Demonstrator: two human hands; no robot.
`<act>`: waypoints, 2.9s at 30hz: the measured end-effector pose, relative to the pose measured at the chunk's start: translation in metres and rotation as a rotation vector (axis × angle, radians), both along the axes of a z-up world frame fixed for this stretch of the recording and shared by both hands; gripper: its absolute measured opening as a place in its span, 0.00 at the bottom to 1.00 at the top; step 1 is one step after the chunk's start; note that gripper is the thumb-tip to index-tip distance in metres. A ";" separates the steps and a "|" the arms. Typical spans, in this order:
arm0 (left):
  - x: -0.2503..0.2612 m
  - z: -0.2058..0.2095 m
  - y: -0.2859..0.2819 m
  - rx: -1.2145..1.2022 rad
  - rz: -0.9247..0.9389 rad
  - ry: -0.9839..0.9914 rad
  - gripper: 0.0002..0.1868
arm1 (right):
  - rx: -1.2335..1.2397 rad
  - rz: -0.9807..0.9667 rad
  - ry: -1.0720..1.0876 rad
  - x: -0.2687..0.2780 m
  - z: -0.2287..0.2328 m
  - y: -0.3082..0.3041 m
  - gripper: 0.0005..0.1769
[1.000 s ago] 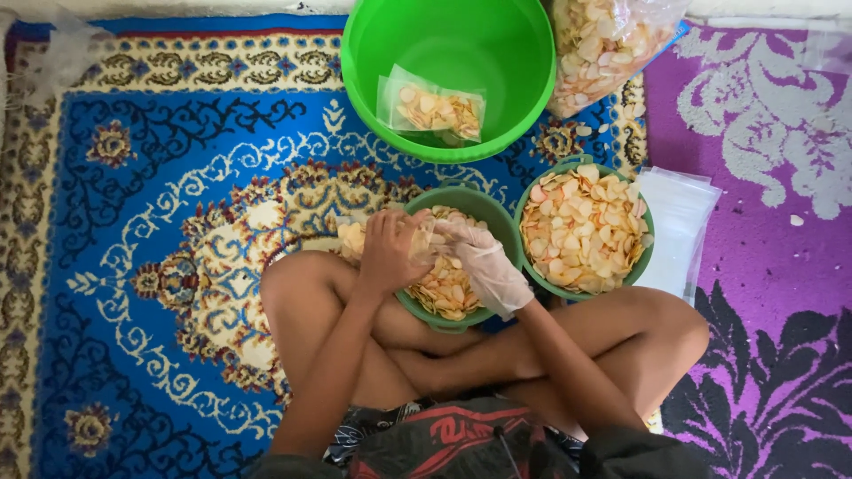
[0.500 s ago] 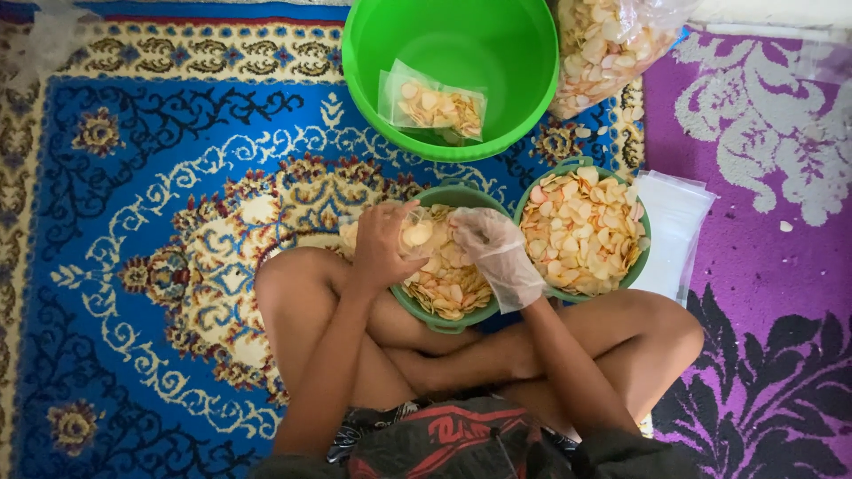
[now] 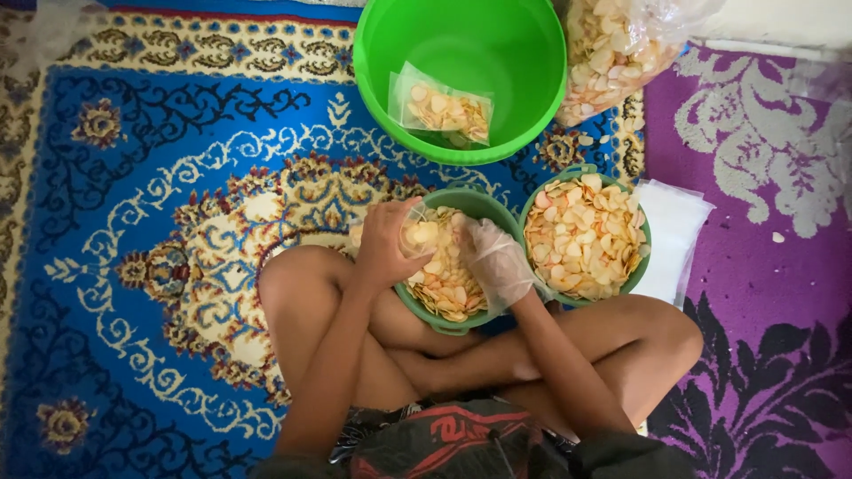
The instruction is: The person is manually packing chips from a bowl into small plastic bags.
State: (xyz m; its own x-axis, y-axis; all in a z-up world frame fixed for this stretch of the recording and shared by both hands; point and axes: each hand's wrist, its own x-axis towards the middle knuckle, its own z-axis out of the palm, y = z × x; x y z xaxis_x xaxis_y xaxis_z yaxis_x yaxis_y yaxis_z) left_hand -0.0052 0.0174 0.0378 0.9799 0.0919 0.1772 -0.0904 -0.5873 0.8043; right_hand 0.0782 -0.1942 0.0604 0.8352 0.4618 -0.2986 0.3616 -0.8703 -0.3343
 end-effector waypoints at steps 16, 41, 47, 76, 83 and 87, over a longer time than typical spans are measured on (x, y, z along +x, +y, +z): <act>-0.002 0.002 -0.002 0.014 0.023 0.024 0.50 | -0.021 0.122 -0.038 -0.008 -0.022 0.008 0.20; 0.000 -0.020 -0.017 0.484 -0.004 -0.151 0.43 | 0.958 -0.220 0.496 -0.002 0.008 -0.020 0.13; 0.001 -0.034 -0.017 0.527 -0.015 -0.196 0.43 | 1.260 -0.639 0.866 -0.010 0.024 -0.011 0.15; 0.002 -0.038 -0.016 0.522 0.010 -0.207 0.47 | 1.338 -0.511 0.894 -0.013 0.049 -0.011 0.25; 0.001 -0.031 -0.019 0.535 0.022 -0.214 0.42 | 1.315 -0.605 0.917 -0.015 0.032 -0.008 0.26; 0.002 -0.033 -0.019 0.519 0.034 -0.227 0.42 | 1.341 -0.615 0.944 -0.012 0.000 -0.014 0.25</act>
State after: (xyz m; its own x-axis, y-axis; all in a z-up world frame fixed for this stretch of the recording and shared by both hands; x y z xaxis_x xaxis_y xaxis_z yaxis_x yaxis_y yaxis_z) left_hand -0.0036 -0.0020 0.0051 0.9101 -0.0324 0.4131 -0.2013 -0.9060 0.3724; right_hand 0.0657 -0.2083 0.0608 0.7482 0.4847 -0.4531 -0.6105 0.2356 -0.7561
